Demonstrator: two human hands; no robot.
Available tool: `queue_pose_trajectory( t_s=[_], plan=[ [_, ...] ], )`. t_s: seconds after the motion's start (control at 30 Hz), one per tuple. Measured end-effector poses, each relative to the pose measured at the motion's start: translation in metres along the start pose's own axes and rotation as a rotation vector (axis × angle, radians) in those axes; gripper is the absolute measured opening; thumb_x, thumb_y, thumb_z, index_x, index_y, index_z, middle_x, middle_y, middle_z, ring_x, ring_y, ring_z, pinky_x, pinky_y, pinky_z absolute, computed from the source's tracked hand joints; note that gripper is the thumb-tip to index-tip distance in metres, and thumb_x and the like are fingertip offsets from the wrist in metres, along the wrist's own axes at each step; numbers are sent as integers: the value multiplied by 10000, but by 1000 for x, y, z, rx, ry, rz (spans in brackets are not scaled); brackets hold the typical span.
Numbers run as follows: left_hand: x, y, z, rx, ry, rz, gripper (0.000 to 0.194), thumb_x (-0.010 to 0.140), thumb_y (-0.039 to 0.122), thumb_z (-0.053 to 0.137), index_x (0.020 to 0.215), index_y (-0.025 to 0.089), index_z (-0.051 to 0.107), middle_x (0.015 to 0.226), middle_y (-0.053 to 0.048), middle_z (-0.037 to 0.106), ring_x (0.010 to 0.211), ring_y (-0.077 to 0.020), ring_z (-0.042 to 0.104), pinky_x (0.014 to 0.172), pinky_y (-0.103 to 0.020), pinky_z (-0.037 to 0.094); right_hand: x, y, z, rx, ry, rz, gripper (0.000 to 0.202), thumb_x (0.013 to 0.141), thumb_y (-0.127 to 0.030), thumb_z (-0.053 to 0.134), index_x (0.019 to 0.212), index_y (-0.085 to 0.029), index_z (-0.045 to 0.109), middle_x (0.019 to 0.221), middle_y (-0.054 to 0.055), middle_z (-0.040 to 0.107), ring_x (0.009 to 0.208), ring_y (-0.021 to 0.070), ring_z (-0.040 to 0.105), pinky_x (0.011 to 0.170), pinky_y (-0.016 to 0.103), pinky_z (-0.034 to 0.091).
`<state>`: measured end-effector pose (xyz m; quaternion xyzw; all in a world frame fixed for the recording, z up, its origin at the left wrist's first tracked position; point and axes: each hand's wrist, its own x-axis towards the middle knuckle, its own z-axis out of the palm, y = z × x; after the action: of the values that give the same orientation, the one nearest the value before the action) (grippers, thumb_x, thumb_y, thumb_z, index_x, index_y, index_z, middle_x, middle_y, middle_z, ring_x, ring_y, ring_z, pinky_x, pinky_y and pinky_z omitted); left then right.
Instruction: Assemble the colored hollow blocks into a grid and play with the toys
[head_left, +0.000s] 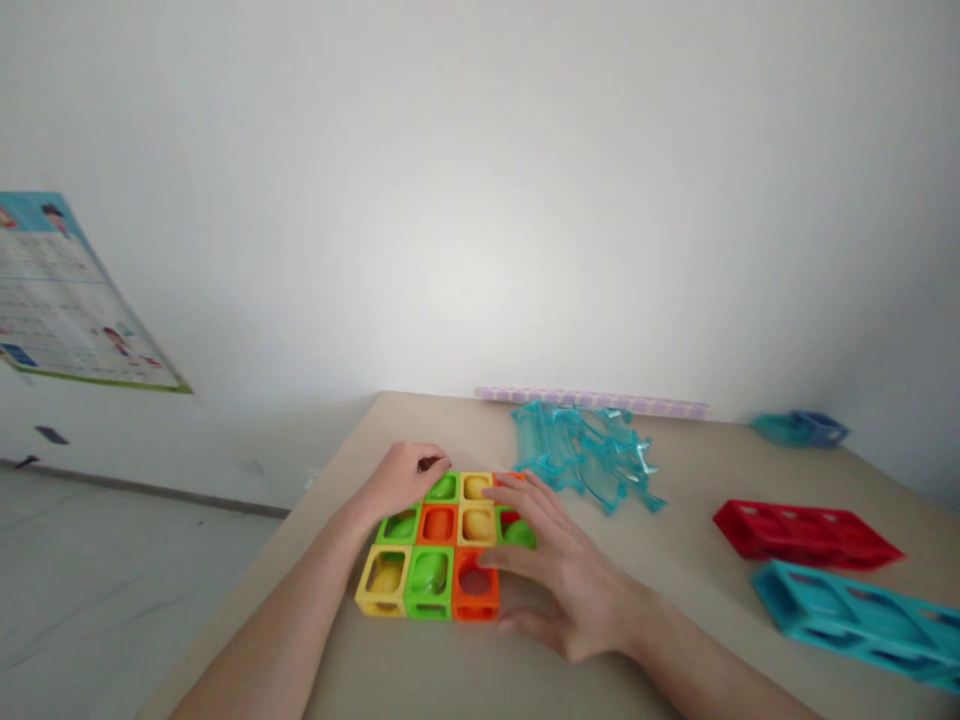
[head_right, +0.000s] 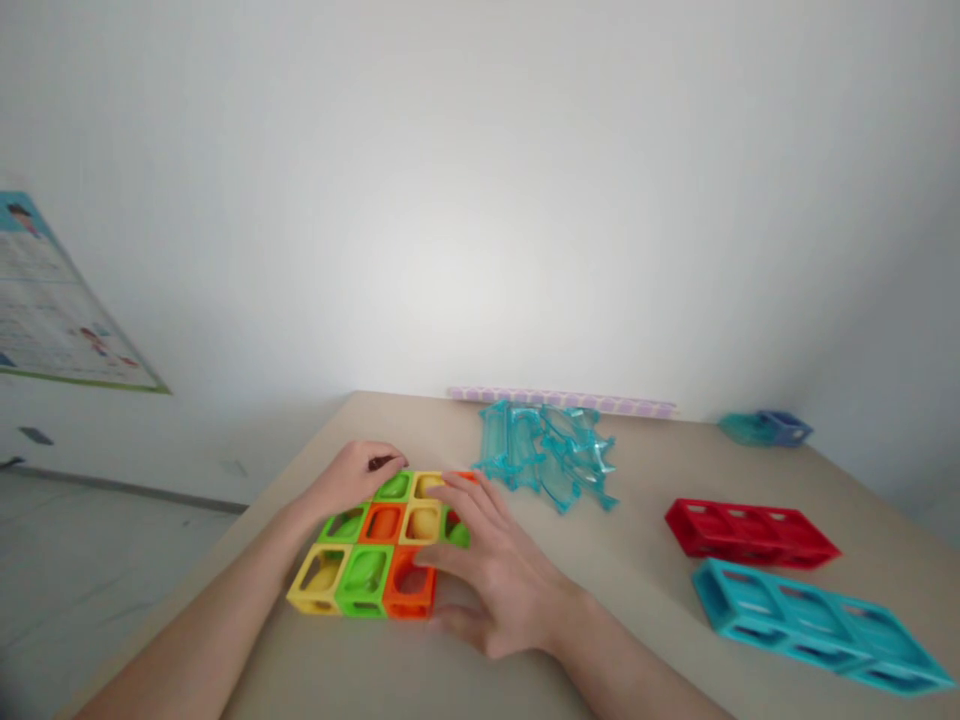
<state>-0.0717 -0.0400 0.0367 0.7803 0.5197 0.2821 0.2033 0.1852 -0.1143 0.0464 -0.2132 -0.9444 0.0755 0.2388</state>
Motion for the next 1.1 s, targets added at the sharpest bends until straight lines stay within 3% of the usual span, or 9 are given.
queue_pose_trajectory(
  t_s=[0.1, 0.2, 0.43, 0.53, 0.63, 0.8, 0.93, 1.03, 1.1],
  plan=[
    [0, -1, 0, 67, 37, 46, 310, 873, 323, 479, 815, 161, 736, 748, -36, 718, 658, -148, 599, 638, -240, 415, 4, -13, -1, 16, 4, -7, 228, 833, -286, 615, 1052, -241, 658, 1197, 113, 478, 1178, 298, 426, 1027, 552, 299],
    [-1, -1, 1, 86, 38, 70, 305, 878, 321, 478, 815, 166, 733, 767, -37, 721, 674, -147, 603, 651, -238, 416, 5, -22, 4, -24, -8, -5, 200, 845, -166, 553, 1021, -196, 644, 1068, 104, 522, 1004, 245, 479, 901, 468, 392],
    [-1, -1, 2, 82, 17, 95, 309, 880, 305, 467, 771, 159, 717, 727, -21, 705, 654, -136, 585, 631, -229, 410, 5, -29, 7, -68, -73, -161, 88, 737, -134, 637, 806, -183, 610, 1265, 113, 500, 1130, 268, 463, 956, 445, 390],
    [0, -2, 2, 78, 3, 96, 301, 883, 309, 470, 790, 166, 718, 758, -26, 714, 679, -143, 602, 642, -234, 424, 1, -24, 5, 11, 54, -152, 163, 747, -101, 596, 890, -178, 607, 1259, 135, 518, 1127, 265, 503, 965, 438, 417],
    [-2, 0, 0, 69, -2, 111, 294, 890, 332, 480, 825, 175, 719, 806, -39, 719, 705, -151, 615, 662, -243, 444, -4, -15, 8, 100, 287, -70, 206, 798, -96, 595, 983, -183, 567, 1217, 139, 544, 1115, 240, 545, 945, 373, 463],
    [-10, 13, -2, -90, 26, 309, 437, 878, 480, 523, 1190, 188, 615, 1014, -65, 687, 778, -155, 611, 759, -274, 481, -4, 3, 22, -1, 594, 154, 198, 825, -213, 684, 976, -213, 557, 1211, 129, 574, 1097, 251, 577, 923, 381, 480],
    [-16, 26, 2, -127, -71, 410, 758, 643, 576, 750, 1260, 189, 541, 1181, -95, 641, 1007, -230, 605, 930, -335, 451, 4, 13, 28, -7, 567, 210, 281, 833, -300, 687, 1062, -234, 537, 1159, 109, 617, 1062, 248, 591, 901, 399, 490],
    [-18, 34, 4, -101, -99, 324, 523, 713, 501, 722, 1110, 191, 581, 1045, -59, 663, 940, -208, 613, 866, -321, 468, 6, 16, 27, 43, 474, 306, 618, 830, -389, 678, 1341, -227, 370, 1223, 129, 600, 1121, 269, 566, 930, 433, 478],
    [-18, 37, 3, -128, -100, 283, 432, 734, 442, 707, 1054, 195, 555, 966, -30, 647, 872, -184, 604, 806, -302, 474, 6, 17, 25, 61, 411, 346, 648, 838, -423, 657, 1370, -225, 346, 1246, 133, 588, 1144, 279, 551, 949, 451, 464]
  ],
)
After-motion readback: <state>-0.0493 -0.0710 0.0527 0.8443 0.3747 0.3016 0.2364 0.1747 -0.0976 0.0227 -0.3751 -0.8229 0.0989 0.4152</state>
